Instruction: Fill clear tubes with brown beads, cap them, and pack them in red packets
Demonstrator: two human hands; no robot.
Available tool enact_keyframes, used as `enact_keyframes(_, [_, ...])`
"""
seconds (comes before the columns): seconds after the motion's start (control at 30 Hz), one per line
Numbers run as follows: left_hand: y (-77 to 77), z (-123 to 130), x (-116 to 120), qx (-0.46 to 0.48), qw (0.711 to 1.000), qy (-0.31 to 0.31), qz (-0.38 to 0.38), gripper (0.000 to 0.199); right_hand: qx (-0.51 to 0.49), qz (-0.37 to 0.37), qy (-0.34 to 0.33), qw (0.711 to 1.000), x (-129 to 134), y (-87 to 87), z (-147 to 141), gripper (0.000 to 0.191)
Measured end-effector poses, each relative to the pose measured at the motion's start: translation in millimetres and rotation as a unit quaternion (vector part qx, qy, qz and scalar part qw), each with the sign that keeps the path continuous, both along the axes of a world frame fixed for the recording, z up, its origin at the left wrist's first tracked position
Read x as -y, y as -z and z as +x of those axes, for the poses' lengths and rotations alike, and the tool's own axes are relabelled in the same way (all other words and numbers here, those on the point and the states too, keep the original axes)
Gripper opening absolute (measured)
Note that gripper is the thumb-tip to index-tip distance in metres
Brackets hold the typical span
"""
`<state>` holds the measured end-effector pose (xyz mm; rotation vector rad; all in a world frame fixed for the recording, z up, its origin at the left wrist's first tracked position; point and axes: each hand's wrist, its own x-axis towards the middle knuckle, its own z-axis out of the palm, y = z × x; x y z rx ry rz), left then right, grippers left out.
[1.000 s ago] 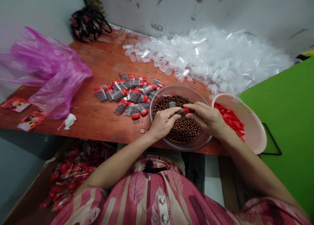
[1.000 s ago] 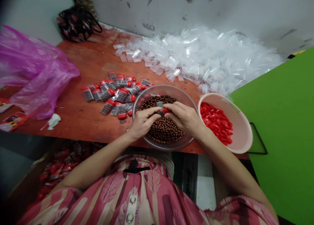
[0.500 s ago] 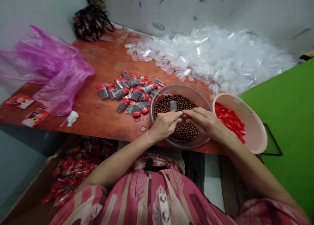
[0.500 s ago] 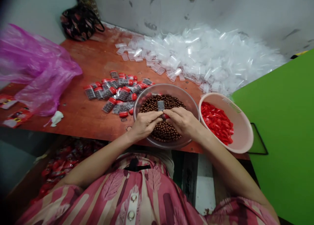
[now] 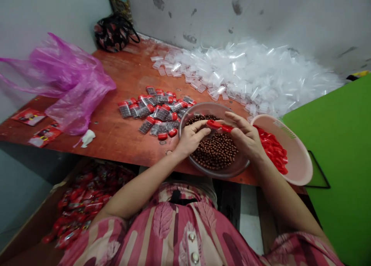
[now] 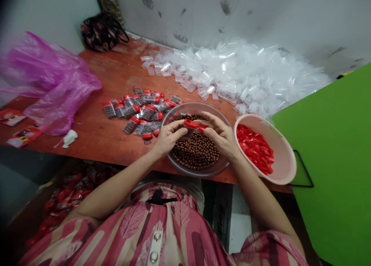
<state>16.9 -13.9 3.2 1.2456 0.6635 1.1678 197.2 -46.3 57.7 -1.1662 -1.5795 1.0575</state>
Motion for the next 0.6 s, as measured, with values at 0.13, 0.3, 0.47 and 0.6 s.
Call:
enact_keyframes(0.13, [1.2, -0.6, -0.5, -0.003, 1.0, 0.001, 0.016, 0.03, -0.141, -0.058, 0.021, 0.988, 2.3, 7.4, 6.2, 0.038])
enact_keyframes(0.3, [-1.0, -2.4, 5.4, -0.104, 0.987, -0.011, 0.121, 0.025, -0.179, -0.109, 0.026, 0.978, -7.4, 13.7, 7.4, 0.045])
enact_keyframes(0.47, [0.6, -3.1, 7.2, -0.154, 0.972, -0.032, 0.177, 0.03, -0.198, -0.283, -0.082, 0.935, -12.4, 16.8, -2.6, 0.044])
enact_keyframes(0.6, [1.8, -3.2, 5.7, -0.149, 0.97, -0.029, 0.189, 0.028, -0.24, -0.339, -0.094, 0.905, -12.0, 19.3, -12.7, 0.03])
